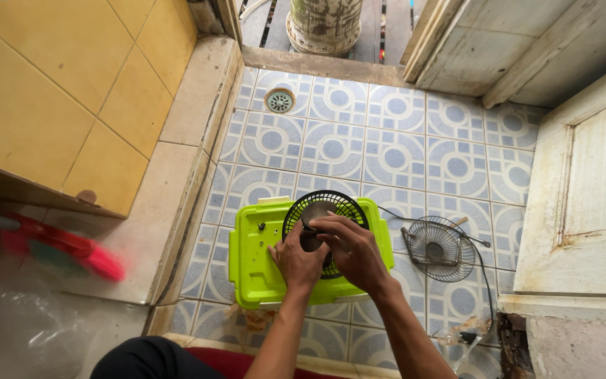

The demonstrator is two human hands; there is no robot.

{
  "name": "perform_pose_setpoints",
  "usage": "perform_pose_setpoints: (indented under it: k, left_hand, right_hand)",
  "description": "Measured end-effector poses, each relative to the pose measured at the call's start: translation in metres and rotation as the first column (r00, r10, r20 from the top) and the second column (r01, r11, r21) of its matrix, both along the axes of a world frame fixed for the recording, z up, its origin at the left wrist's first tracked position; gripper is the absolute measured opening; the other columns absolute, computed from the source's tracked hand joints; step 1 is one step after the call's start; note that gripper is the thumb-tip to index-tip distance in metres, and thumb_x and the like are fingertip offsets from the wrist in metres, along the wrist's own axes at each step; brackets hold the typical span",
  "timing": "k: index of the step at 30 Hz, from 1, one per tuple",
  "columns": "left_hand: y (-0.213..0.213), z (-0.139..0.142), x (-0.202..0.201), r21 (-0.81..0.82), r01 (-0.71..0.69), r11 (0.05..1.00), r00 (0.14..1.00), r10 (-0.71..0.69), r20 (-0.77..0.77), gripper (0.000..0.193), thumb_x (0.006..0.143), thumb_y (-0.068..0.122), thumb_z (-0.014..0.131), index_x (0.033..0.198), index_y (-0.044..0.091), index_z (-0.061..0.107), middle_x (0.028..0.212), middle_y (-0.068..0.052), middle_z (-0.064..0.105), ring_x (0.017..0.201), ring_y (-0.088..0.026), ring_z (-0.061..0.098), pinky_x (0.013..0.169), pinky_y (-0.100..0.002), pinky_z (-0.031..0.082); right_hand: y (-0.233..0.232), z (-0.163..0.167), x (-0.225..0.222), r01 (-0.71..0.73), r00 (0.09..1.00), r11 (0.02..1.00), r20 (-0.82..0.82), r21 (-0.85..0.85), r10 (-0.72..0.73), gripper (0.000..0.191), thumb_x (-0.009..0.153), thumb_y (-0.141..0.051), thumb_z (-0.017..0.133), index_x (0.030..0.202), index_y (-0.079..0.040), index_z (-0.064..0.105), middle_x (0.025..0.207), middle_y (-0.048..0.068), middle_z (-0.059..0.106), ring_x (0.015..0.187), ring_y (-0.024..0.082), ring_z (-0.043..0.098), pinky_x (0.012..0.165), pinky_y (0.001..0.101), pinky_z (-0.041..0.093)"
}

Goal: The person sits on the floor and disassembles a small electric fan resting on a green plastic container. They remove the fan blades from the motor hub, detach the front grille, and work on the rear motor housing with their hands.

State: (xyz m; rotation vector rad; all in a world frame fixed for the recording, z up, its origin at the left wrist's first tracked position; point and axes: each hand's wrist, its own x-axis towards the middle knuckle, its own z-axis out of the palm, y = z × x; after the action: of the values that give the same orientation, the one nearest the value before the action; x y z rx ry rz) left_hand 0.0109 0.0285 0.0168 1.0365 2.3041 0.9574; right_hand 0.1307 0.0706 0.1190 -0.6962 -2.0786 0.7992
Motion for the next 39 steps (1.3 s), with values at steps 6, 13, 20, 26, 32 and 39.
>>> perform_pose_setpoints:
  k: [6, 13, 20, 26, 32, 39]
  left_hand:
    - [-0.002, 0.016, -0.002, -0.062, 0.032, 0.998, 0.997, -0.027, 0.069, 0.089, 0.066, 0.053, 0.083, 0.145, 0.025, 0.054, 0.114, -0.005, 0.074, 0.118, -0.033, 0.060, 0.124, -0.059, 0.016]
    - [-0.015, 0.017, 0.004, 0.184, 0.051, 0.982, 0.999, -0.051, -0.002, 0.090, 0.069, 0.045, 0.087, 0.146, 0.023, 0.047, 0.124, -0.007, 0.069, 0.121, -0.035, 0.057, 0.121, -0.064, 0.016]
    - [-0.024, 0.022, 0.010, 0.382, 0.110, 0.918, 0.994, -0.093, -0.062, 0.093, 0.073, 0.040, 0.089, 0.153, 0.027, 0.044, 0.136, -0.008, 0.059, 0.136, -0.037, 0.047, 0.119, -0.067, 0.017]
    - [-0.019, 0.028, 0.002, 0.327, 0.211, 0.921, 0.966, -0.144, -0.216, 0.067, 0.073, 0.040, 0.087, 0.137, 0.036, 0.065, 0.141, -0.011, 0.055, 0.142, -0.038, 0.040, 0.119, -0.065, 0.017]
    - [-0.008, 0.035, 0.003, 0.226, 0.207, 0.952, 0.966, -0.162, -0.202, 0.049, 0.072, 0.042, 0.085, 0.119, 0.036, 0.077, 0.132, -0.008, 0.060, 0.137, -0.038, 0.042, 0.120, -0.063, 0.018]
    - [-0.002, 0.044, 0.005, 0.107, 0.176, 0.979, 0.975, -0.159, -0.155, 0.041, 0.070, 0.042, 0.086, 0.107, 0.026, 0.080, 0.124, -0.007, 0.067, 0.138, -0.039, 0.040, 0.120, -0.064, 0.012]
  right_hand:
    - [-0.001, 0.007, 0.000, 0.030, 0.999, 0.999, -0.045, 0.040, -0.028, 0.029, 0.085, 0.002, 0.076, 0.113, -0.008, 0.073, 0.112, 0.014, 0.071, 0.101, 0.028, 0.073, 0.080, 0.0346, 0.062]
    - [-0.004, 0.008, 0.000, 0.133, 0.991, 0.988, -0.017, -0.077, -0.135, 0.036, 0.081, 0.001, 0.083, 0.114, -0.009, 0.074, 0.099, 0.008, 0.073, 0.086, 0.023, 0.075, 0.072, 0.0338, 0.060]
    - [0.004, 0.015, 0.007, 0.043, 0.997, 0.999, -0.064, 0.006, -0.043, 0.036, 0.085, 0.006, 0.076, 0.118, -0.008, 0.072, 0.113, 0.010, 0.073, 0.100, 0.026, 0.076, 0.082, 0.0341, 0.062]
    - [0.006, 0.015, 0.008, 0.134, 0.991, 0.986, -0.030, 0.097, -0.132, 0.034, 0.078, -0.008, 0.087, 0.110, -0.012, 0.075, 0.104, 0.008, 0.071, 0.093, 0.024, 0.072, 0.077, 0.0347, 0.058]
    - [0.004, 0.015, 0.011, 0.185, 0.982, 0.983, 0.030, -0.010, -0.185, 0.031, 0.080, -0.007, 0.085, 0.110, -0.011, 0.076, 0.099, 0.006, 0.074, 0.089, 0.021, 0.076, 0.075, 0.0334, 0.059]
    - [0.008, 0.023, 0.016, 0.036, 0.998, 0.999, 0.050, 0.004, -0.036, 0.027, 0.087, 0.000, 0.076, 0.112, -0.008, 0.075, 0.112, 0.008, 0.077, 0.100, 0.022, 0.077, 0.082, 0.0329, 0.062]
